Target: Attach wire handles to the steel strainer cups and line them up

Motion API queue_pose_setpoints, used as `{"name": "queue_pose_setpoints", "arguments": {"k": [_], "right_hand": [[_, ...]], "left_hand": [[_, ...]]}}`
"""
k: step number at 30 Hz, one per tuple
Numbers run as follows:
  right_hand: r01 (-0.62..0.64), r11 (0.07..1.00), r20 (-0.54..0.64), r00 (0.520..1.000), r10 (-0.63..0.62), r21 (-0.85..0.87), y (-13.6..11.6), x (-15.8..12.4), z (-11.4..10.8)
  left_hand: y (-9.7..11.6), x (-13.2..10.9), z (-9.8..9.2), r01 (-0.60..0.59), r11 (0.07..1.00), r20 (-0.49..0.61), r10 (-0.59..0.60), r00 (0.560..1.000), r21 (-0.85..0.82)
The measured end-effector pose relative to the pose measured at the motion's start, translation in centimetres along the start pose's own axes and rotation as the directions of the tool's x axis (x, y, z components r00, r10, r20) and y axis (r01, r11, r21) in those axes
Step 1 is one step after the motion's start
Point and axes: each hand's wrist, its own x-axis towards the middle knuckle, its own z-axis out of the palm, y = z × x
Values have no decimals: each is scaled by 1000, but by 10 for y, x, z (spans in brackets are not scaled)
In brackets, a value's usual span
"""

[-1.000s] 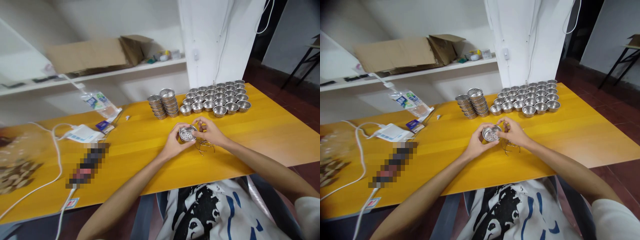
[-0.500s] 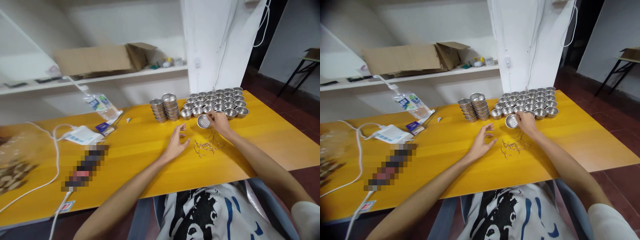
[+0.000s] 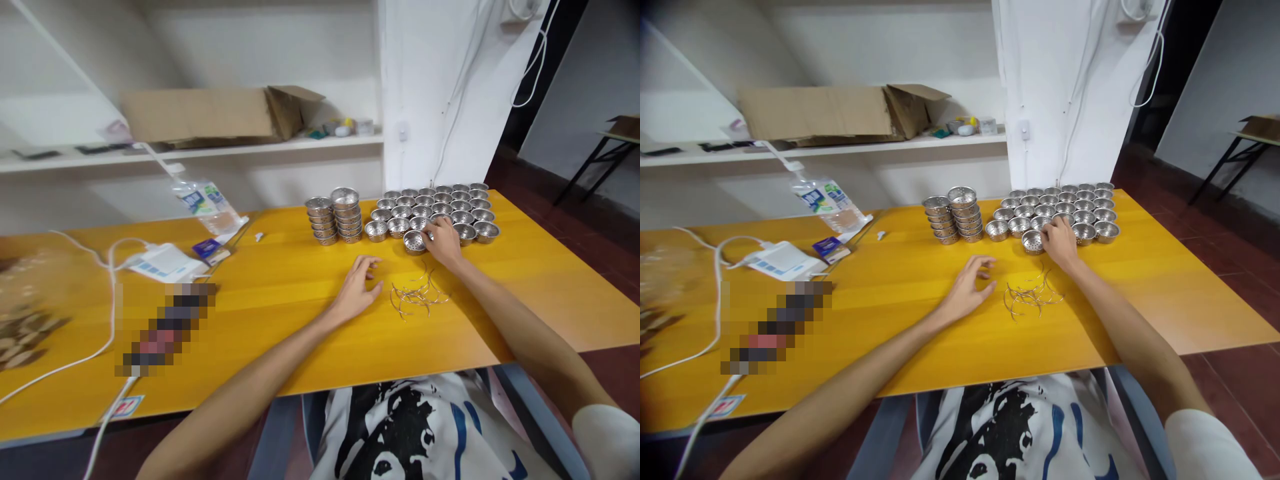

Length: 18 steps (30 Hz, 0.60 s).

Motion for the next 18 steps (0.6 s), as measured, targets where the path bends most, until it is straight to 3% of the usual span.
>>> {"name": "queue_pose_setpoints", "arguments": {"k": [18], "right_hand": [[-84, 995, 17, 996, 83, 53, 5, 1, 7]], "left_hand": [[-6, 5, -4, -18, 998, -56, 21, 998, 58]]}}
